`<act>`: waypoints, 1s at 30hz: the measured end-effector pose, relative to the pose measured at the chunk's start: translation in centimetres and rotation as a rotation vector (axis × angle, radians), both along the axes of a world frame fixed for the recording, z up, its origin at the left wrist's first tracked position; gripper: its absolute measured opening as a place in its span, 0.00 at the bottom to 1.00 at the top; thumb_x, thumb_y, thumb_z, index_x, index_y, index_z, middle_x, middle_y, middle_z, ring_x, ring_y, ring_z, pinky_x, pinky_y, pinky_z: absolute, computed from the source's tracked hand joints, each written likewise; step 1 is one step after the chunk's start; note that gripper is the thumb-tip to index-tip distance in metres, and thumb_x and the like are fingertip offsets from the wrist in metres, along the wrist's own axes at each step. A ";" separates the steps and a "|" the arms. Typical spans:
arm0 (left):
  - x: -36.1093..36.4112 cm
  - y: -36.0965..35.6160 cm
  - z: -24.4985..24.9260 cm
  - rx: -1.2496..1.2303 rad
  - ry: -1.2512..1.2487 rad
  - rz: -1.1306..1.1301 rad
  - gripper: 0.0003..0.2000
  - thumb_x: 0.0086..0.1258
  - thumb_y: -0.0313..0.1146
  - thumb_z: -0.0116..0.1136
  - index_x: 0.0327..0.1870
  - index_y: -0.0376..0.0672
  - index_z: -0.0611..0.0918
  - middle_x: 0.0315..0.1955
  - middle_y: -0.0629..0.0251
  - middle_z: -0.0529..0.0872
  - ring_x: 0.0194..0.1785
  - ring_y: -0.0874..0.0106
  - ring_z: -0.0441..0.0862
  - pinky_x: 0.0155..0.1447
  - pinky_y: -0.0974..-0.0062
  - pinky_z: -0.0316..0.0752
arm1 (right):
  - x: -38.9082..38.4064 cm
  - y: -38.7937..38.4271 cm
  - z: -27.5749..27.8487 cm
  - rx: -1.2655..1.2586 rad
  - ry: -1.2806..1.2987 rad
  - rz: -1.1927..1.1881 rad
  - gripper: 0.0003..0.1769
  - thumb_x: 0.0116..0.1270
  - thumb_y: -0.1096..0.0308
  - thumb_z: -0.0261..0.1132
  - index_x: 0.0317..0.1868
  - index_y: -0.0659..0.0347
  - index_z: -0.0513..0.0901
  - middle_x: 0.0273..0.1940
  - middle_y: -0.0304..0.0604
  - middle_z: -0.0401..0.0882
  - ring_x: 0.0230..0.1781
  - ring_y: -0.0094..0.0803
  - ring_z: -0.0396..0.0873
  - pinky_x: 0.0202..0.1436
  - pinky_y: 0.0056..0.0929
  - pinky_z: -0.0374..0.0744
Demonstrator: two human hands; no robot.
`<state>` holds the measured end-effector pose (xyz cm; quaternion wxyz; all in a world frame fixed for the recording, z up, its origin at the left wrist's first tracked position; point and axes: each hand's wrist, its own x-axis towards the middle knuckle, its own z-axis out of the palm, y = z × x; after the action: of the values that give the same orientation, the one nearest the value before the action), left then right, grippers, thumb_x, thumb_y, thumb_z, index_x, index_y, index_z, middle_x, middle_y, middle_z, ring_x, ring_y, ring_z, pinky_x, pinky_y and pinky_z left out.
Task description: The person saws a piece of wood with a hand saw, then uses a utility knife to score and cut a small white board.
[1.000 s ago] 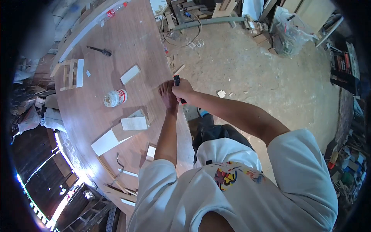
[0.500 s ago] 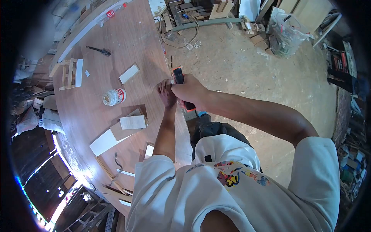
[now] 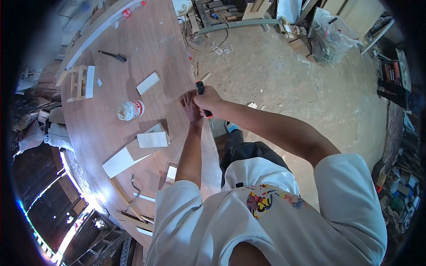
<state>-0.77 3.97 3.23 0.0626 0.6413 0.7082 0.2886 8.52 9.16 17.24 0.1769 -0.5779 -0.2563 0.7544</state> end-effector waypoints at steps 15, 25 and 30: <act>-0.7 -0.6 -3.2 0.147 -0.082 -0.015 0.14 0.58 0.35 0.55 0.45 0.44 0.77 0.45 0.63 0.78 0.55 0.63 0.72 0.60 0.61 0.61 | 3.3 -2.7 8.7 0.054 0.175 0.080 0.05 0.58 0.78 0.52 0.32 0.58 0.66 0.18 0.39 0.65 0.12 0.27 0.66 0.14 0.32 0.66; -0.4 0.1 -0.7 0.042 0.060 -0.025 0.10 0.59 0.37 0.54 0.41 0.47 0.78 0.41 0.68 0.79 0.50 0.67 0.74 0.55 0.64 0.62 | 0.1 -0.6 -3.0 0.093 -0.081 0.057 0.05 0.57 0.78 0.50 0.28 0.57 0.66 0.17 0.40 0.66 0.11 0.29 0.67 0.12 0.33 0.65; -0.5 -0.6 -1.2 0.053 0.108 -0.018 0.12 0.58 0.38 0.55 0.42 0.48 0.78 0.42 0.67 0.78 0.52 0.67 0.73 0.56 0.64 0.62 | -0.2 -0.7 1.1 0.119 -0.088 0.029 0.06 0.57 0.80 0.50 0.28 0.57 0.67 0.16 0.40 0.65 0.11 0.29 0.67 0.12 0.32 0.65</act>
<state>-1.23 3.36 2.02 0.0096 0.6638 0.6968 0.2717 8.28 8.41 18.38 0.1887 -0.5952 -0.3167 0.7140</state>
